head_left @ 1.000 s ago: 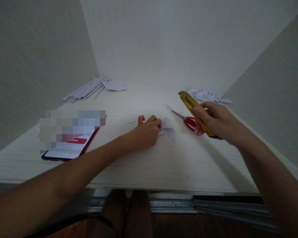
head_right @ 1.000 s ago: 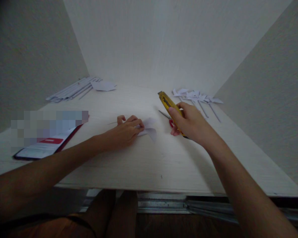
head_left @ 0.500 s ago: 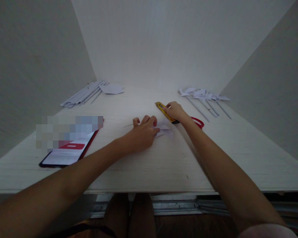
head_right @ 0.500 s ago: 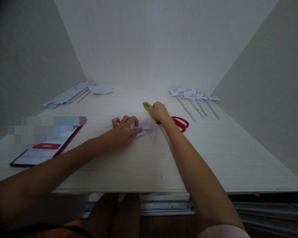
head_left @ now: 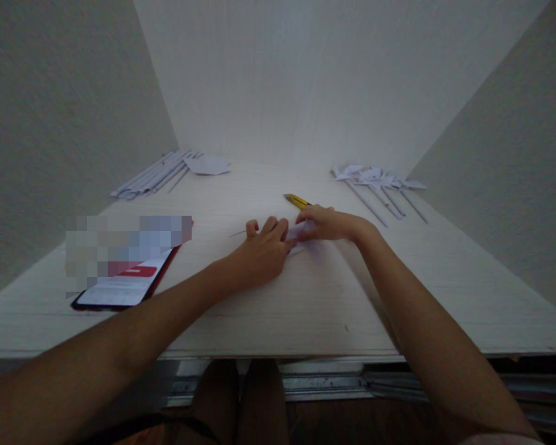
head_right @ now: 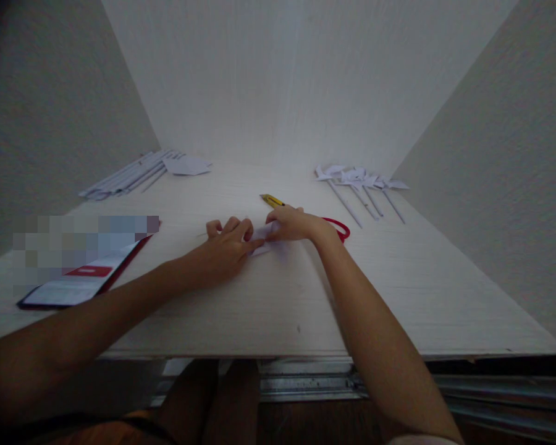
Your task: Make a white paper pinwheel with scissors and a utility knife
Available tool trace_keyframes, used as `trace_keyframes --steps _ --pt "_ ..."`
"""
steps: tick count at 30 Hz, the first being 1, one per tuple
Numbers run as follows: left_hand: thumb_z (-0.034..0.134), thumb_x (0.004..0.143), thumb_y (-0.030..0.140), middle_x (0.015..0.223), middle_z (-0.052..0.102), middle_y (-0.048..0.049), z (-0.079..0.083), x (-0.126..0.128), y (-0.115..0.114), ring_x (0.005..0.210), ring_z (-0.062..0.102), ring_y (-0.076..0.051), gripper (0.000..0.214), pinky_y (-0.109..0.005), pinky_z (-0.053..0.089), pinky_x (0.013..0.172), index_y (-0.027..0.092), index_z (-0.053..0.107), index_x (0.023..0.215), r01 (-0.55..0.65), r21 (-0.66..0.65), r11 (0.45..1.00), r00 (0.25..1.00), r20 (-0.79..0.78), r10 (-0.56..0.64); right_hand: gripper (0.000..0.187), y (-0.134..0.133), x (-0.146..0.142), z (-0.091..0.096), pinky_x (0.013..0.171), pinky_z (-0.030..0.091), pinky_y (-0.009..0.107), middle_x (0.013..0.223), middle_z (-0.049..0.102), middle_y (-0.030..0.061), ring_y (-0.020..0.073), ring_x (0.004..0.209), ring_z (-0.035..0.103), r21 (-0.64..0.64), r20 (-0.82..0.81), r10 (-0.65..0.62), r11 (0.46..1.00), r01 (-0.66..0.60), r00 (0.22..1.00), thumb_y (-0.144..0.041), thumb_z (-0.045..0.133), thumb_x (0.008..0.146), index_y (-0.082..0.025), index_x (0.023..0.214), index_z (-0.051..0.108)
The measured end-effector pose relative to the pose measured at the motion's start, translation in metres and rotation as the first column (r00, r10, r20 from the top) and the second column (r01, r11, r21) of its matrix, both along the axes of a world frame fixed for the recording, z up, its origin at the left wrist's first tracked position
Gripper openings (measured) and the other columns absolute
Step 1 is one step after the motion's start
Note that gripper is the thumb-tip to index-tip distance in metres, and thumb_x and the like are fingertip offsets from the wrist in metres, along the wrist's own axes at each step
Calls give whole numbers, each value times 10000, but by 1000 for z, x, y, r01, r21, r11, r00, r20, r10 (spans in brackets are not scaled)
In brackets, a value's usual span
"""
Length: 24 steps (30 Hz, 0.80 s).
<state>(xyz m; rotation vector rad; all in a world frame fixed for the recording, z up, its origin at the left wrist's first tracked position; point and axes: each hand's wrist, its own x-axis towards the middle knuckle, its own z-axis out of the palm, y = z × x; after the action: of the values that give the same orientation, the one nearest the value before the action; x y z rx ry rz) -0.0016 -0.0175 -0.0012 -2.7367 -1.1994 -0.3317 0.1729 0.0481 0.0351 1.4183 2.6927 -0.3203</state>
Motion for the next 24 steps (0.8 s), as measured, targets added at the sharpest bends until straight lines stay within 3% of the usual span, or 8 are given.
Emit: trace_keyframes --steps 5,12,16,19,21,24 --pt "335 793 88 1034 476 -138 4 1 -6 979 381 -268 397 -444 267 766 184 531 1124 -11 10 1000 999 -31 11 282 5 -2 -2 828 369 341 1019 622 78 208 910 550 -35 -29 2 999 -3 1000 -329 579 721 -186 960 627" --pt "334 788 75 1026 474 -134 5 2 -8 960 374 -257 393 -444 273 777 179 547 1101 -44 5 999 999 -28 44 183 -5 -12 6 822 355 354 933 641 55 201 876 546 -37 -69 -96 995 94 993 -251 604 684 -192 849 654" --pt "328 806 101 1032 461 -125 3 1 -8 958 376 -253 377 -443 272 763 202 555 1090 -51 -9 999 999 0 51 165 -3 -9 5 737 376 314 806 629 33 178 789 547 -103 -157 -127 988 111 980 -259 606 668 -163 790 662" --pt "344 801 117 1058 442 -113 1 0 -5 956 386 -245 355 -438 276 754 216 561 1064 -65 5 998 991 118 64 177 -2 -4 4 656 378 270 706 596 16 145 706 527 -163 -275 -111 984 68 955 -243 600 656 -134 780 662" --pt "381 796 149 1096 429 -106 1 -1 -1 968 390 -240 324 -428 290 763 213 541 1071 -136 23 990 950 286 124 186 -3 -2 6 633 378 252 700 587 8 125 680 512 -210 -378 -129 976 51 917 -228 591 653 -124 794 655" --pt "493 769 259 1146 437 -121 5 -3 9 1009 402 -242 348 -418 329 801 169 469 1104 -293 -56 954 759 593 268 183 -7 -1 9 634 384 239 722 589 -1 105 662 505 -268 -508 -184 962 48 842 -212 589 640 -125 793 641"
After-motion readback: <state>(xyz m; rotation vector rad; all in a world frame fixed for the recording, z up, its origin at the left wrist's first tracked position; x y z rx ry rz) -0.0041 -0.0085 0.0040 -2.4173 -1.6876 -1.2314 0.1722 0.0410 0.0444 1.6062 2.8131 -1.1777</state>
